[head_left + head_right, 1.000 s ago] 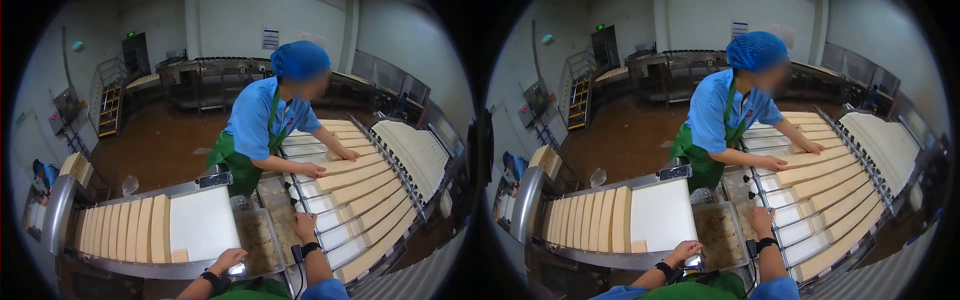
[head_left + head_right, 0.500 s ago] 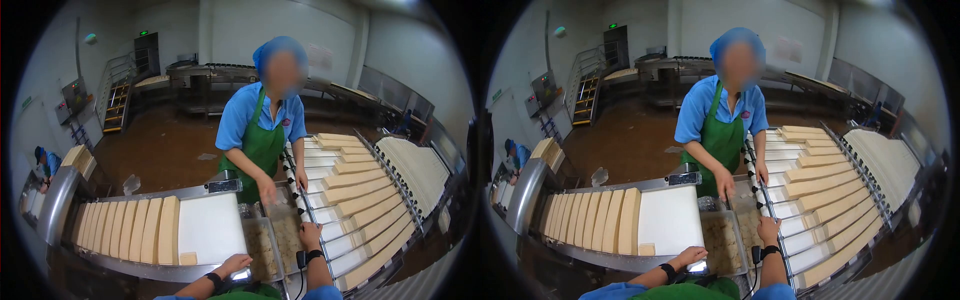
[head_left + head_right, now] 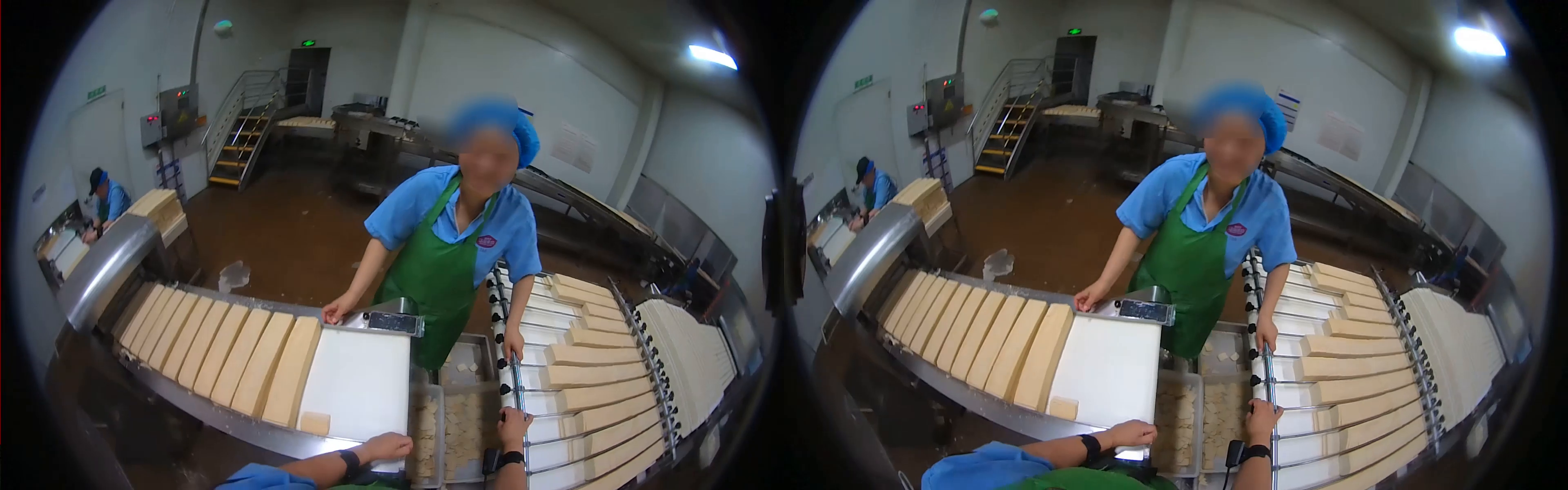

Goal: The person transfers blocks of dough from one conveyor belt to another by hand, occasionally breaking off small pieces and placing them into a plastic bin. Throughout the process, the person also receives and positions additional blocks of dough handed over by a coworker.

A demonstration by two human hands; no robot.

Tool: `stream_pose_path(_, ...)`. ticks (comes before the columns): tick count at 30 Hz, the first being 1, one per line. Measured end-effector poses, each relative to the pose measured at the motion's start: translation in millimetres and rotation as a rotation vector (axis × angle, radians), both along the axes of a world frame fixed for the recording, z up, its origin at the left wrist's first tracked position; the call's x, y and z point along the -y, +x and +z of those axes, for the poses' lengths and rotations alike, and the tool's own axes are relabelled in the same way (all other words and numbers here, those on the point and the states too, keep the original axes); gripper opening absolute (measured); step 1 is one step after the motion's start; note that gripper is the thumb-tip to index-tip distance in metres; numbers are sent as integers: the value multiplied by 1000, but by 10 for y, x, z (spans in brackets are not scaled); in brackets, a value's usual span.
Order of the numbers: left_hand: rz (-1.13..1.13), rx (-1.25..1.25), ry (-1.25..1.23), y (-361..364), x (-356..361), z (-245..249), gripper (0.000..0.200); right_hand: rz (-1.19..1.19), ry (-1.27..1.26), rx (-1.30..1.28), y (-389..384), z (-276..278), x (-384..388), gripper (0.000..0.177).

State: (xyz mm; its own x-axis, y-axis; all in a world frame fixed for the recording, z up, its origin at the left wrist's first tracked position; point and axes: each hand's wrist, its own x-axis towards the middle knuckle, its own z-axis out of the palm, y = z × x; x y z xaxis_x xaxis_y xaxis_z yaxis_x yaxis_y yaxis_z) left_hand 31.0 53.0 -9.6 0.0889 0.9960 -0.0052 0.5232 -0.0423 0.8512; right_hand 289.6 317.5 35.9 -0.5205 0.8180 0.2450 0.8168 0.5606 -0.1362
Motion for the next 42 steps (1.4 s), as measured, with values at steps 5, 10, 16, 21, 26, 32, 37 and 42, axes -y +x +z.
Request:
stream_pose_path(5, 43, 25, 90, 5, -10, -125, 22, 23, 26, -31, -12, -45, -12, 36)
stream_pose_path(10, 97, 19, 150, 15, 35, -56, 21, 4, -12, 68, -20, -37, -51, 39)
stream_pose_path(16, 143, 135, 153, -57, 45, 62, 31, 13, -69, 117, -10, -24, -121, 39)
stream_pose_path(21, 204, 241, 151, -203, 261, 199, 38, 42, -17, 79, 30, -111, -151, 44)
stream_pose_path(26, 270, 324, 140, -510, 707, 434, 24, 14, -47, 52, 5, -37, -113, 41)
stream_pose_path(32, 525, 257, -32, -721, 1177, 741, 30, 12, 15, 5, 11, -57, -98, 39)
stream_pose_path(37, 633, -75, -134, -690, 1272, 706, 40, -26, -45, -32, -49, 24, -20, 35)
stream_pose_path(42, 557, 30, -279, -569, 1185, 944, 33, -33, -27, -39, -69, 114, 43, 34)
